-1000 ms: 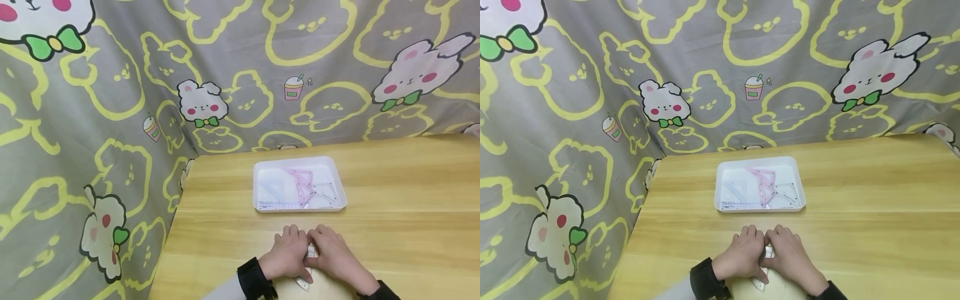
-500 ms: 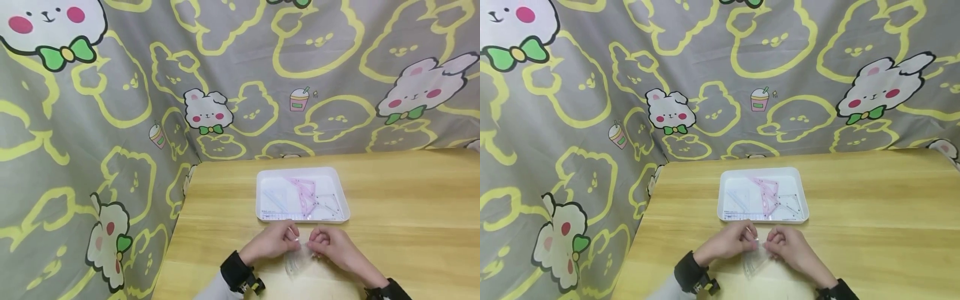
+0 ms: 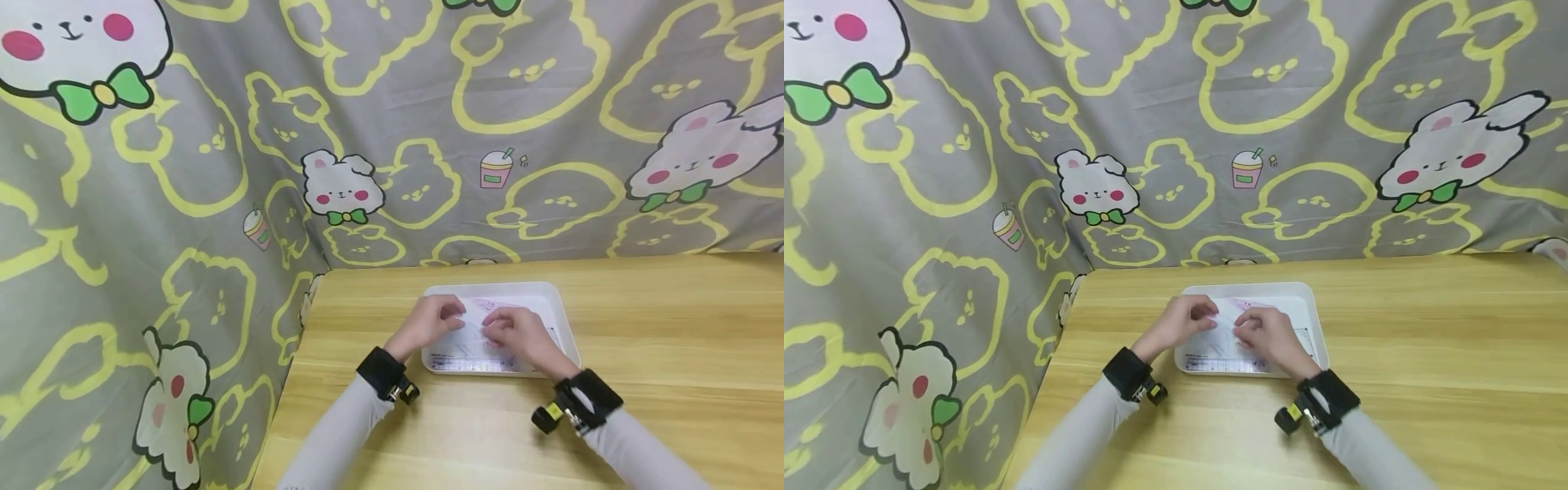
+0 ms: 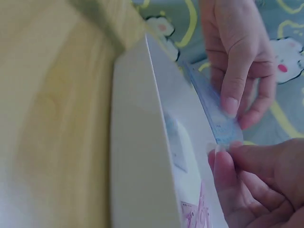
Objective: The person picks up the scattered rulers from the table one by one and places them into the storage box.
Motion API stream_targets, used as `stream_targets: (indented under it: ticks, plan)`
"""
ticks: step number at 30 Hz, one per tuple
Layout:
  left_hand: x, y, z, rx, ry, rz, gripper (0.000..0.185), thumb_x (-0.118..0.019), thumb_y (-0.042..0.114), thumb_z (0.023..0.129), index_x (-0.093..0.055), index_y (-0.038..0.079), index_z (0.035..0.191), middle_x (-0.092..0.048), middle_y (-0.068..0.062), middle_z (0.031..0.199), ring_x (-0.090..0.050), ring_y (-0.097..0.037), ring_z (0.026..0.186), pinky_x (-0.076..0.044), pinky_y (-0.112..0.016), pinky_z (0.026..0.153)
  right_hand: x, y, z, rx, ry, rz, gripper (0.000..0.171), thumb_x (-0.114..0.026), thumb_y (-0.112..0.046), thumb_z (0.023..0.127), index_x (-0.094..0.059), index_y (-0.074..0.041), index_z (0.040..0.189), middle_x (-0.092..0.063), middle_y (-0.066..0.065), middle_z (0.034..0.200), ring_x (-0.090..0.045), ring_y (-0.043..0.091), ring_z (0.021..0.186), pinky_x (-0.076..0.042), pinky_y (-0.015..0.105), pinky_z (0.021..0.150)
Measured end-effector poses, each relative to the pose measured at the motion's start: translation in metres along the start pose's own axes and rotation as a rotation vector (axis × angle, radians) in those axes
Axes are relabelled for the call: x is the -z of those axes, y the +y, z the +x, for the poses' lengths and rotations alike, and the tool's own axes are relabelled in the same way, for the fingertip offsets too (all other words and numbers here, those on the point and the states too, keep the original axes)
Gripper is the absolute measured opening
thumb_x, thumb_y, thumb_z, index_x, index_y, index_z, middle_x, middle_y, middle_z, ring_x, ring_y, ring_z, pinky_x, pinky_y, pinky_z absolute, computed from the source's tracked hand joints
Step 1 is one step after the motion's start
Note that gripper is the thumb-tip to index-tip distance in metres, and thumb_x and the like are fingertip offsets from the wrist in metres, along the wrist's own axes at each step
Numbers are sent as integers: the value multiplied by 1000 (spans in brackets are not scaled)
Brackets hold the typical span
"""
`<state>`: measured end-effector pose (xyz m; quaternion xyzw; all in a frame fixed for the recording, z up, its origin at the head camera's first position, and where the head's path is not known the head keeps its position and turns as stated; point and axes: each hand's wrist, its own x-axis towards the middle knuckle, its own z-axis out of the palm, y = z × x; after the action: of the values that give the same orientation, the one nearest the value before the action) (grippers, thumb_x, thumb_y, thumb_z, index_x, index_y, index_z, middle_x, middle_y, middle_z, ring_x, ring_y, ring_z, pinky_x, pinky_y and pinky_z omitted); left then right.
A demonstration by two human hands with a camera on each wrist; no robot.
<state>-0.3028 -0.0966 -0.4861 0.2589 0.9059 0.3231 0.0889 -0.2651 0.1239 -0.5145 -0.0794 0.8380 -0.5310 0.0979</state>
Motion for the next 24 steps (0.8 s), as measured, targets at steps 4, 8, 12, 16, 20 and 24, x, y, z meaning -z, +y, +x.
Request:
stream_targets:
  ticks: [4, 8, 12, 16, 20, 24]
  plan:
    - [8, -3, 14, -14, -35, 248, 42, -86, 11, 87, -70, 5, 124, -73, -8, 119, -69, -19, 106, -54, -28, 94, -1, -1, 25, 22, 37, -35, 16, -75, -10, 95, -74, 3, 104, -77, 10, 86, -70, 16, 73, -55, 28, 67]
    - [7, -5, 26, -28, -53, 435, 52, -85, 9, 86, -65, 7, 134, -69, -9, 124, -66, -23, 112, -54, -32, 97, -2, 2, 42, 13, 78, -67, 13, -75, -8, 95, -75, 3, 101, -76, 9, 85, -69, 14, 71, -51, 26, 68]
    - [-2, -13, 36, -56, -19, 596, 50, -83, 8, 87, -64, 9, 133, -68, -10, 124, -64, -25, 111, -54, -33, 95, -7, 8, 56, -16, 107, -38, 12, -75, -6, 94, -74, 4, 101, -76, 11, 83, -69, 12, 67, -52, 20, 64]
    - [-12, -24, 42, -76, 29, 746, 40, -78, 8, 90, -68, 11, 129, -65, -8, 120, -60, -24, 107, -51, -32, 91, -13, 13, 66, 5, 127, -83, 10, -75, -5, 93, -74, 4, 97, -76, 10, 79, -70, 12, 64, -52, 24, 70]
    - [-17, -29, 46, -55, 57, 807, 31, -70, 7, 95, -72, 13, 126, -61, -7, 114, -55, -22, 102, -48, -32, 86, -17, 17, 73, 67, 173, -202, 9, -78, -6, 90, -76, 2, 93, -76, 9, 77, -70, 20, 69, -52, 38, 78]
    - [-18, -27, 50, -33, 57, 828, 27, -67, 9, 98, -74, 13, 123, -59, -6, 110, -54, -22, 99, -47, -33, 85, -18, 19, 78, 121, 226, -299, 10, -81, -6, 87, -77, 2, 91, -77, 13, 81, -71, 30, 77, -54, 50, 80]
